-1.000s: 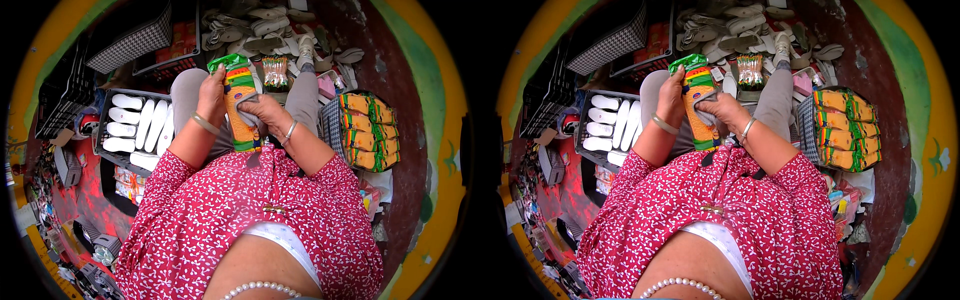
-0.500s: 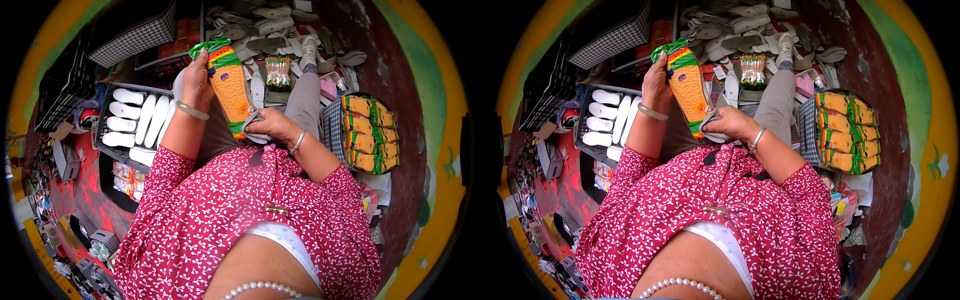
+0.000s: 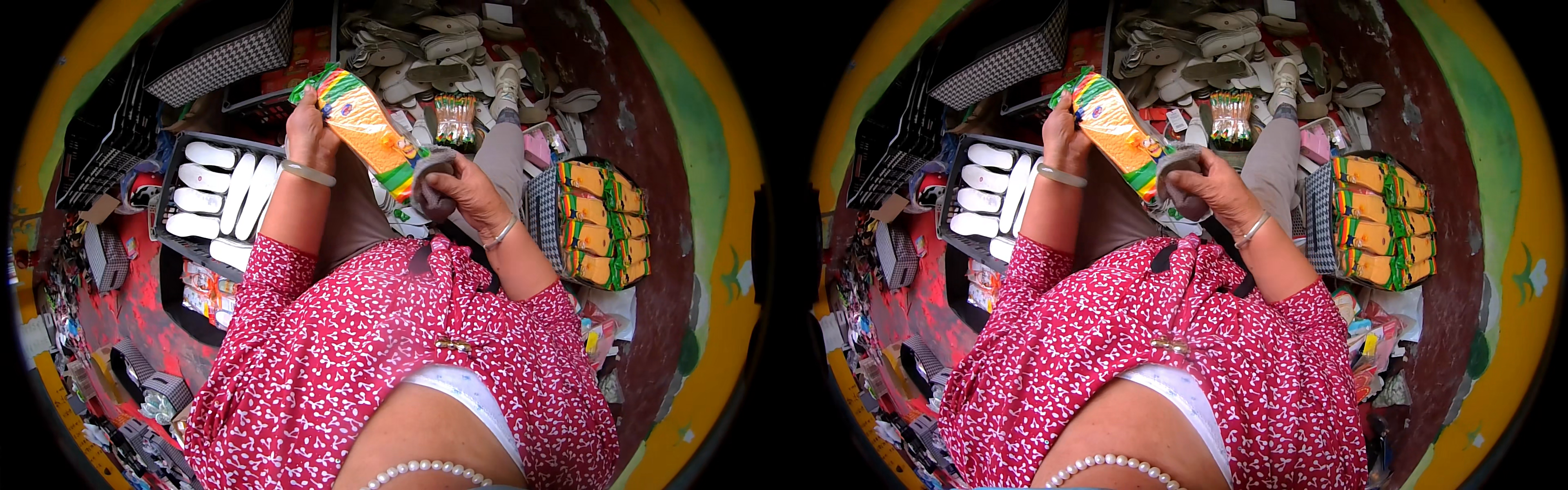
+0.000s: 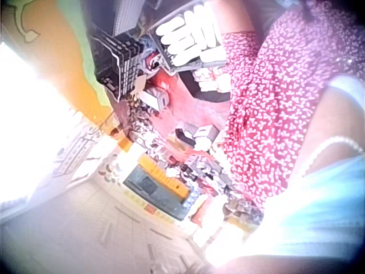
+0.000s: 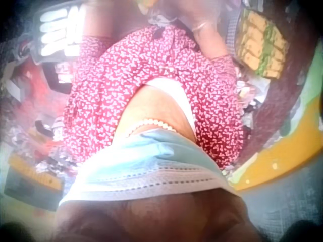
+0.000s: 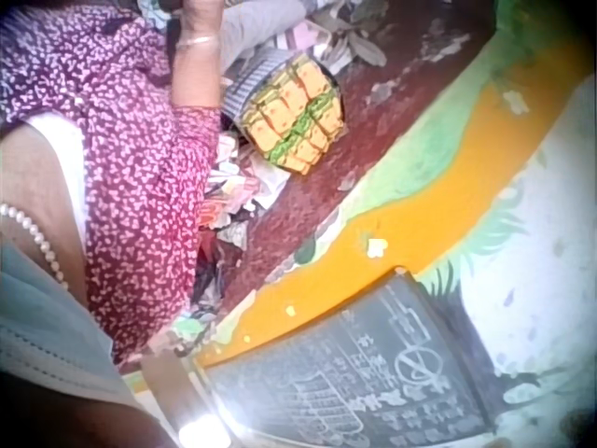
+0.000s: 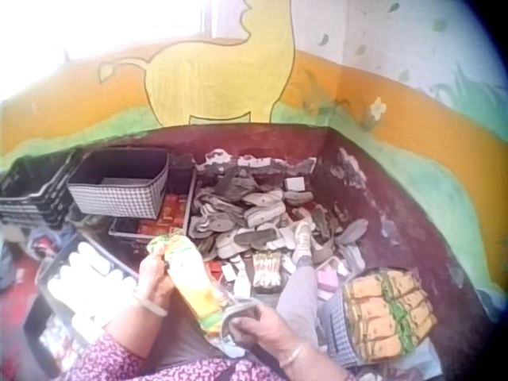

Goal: The person cleans a shoe insole by hand with a cloth, wiping the top surface and edges before placing it back into a plastic sleeve.

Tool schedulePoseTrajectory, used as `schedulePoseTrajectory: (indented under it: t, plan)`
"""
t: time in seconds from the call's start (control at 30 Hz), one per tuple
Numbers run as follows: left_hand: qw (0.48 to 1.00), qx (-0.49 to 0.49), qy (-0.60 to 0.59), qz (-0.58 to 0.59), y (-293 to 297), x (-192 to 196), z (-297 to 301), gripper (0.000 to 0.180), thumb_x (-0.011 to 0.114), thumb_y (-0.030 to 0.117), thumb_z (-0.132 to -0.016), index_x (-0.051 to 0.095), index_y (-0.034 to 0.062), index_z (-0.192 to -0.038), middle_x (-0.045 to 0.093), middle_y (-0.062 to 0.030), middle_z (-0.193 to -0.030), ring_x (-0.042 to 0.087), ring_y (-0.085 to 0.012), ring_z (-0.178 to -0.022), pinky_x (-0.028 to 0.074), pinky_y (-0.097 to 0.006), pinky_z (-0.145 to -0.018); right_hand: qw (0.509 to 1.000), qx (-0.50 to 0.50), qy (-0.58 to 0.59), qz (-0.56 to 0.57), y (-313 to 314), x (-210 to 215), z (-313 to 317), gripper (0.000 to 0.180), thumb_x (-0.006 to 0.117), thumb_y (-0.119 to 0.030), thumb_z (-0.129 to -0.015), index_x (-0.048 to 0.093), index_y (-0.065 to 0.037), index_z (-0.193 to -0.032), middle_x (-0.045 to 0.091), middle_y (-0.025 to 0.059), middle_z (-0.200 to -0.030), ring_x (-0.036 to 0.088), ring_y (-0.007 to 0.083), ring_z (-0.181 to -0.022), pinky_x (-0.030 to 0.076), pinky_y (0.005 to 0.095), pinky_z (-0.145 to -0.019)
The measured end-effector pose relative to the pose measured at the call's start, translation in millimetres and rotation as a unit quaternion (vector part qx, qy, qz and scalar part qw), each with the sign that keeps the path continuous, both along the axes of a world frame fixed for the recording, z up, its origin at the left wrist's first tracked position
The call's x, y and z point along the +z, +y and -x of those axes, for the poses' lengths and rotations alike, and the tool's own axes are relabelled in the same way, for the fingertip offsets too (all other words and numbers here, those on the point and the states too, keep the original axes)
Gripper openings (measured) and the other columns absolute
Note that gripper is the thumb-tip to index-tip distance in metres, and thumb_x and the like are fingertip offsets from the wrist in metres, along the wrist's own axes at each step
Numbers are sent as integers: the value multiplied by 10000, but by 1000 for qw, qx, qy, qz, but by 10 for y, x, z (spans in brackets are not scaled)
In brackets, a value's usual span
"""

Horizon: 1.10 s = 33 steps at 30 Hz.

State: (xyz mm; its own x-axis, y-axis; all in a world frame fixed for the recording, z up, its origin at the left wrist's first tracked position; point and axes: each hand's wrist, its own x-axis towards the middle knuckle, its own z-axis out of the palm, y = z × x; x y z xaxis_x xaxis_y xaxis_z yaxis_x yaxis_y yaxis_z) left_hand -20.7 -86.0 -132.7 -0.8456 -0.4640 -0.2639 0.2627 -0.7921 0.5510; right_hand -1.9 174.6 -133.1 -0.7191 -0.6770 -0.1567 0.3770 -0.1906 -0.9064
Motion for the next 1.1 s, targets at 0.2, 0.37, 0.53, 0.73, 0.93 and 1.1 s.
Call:
schedulePoseTrajectory:
  t: [0.2,0.37,0.53,0.73,0.93,1.1]
  plan:
    - [994,-24,101,24,221,125,-106,402,346,287,-973,472,-50,-1153,562,-201,-1099,558,-332,-1019,449,-442,-914,983,-148,-74,79,-151,-82,-69,161,603,-53,-838,632,-11,-991,647,30,-914,599,100,-808,475,235,-741]
    - [991,-28,132,7,364,210,-124,464,457,379,-927,474,-9,-1181,552,-165,-1157,545,-301,-1061,428,-432,-939,970,-224,-13,93,-171,-215,-43,190,589,-67,-860,609,-13,-1041,643,46,-951,612,117,-813,490,243,-736]
    - [975,-191,114,12,819,147,-373,416,594,286,-868,492,20,-1171,582,-84,-1108,556,-217,-1039,414,-349,-940,937,-298,176,-34,-163,-256,56,172,602,-118,-856,637,6,-969,658,42,-843,576,83,-756,458,227,-699]
    - [966,-234,42,100,1061,76,-447,353,618,178,-846,502,11,-1134,591,-69,-1040,579,-180,-965,458,-338,-870,904,-317,257,-129,-71,-193,95,175,625,-115,-837,640,15,-953,661,49,-790,571,79,-715,468,238,-667]
    - [964,-247,46,90,1091,229,-470,351,581,144,-860,484,-23,-1153,584,-100,-1073,583,-201,-974,461,-340,-872,926,-318,196,-62,18,-160,112,163,638,-95,-833,648,24,-943,659,32,-801,573,73,-714,468,224,-657]
    - [959,-263,70,77,1084,294,-491,351,587,161,-858,489,-20,-1141,590,-102,-1069,594,-202,-971,474,-348,-870,958,-268,70,72,72,-94,53,171,659,-134,-829,654,-4,-940,652,22,-829,579,79,-733,470,218,-654]
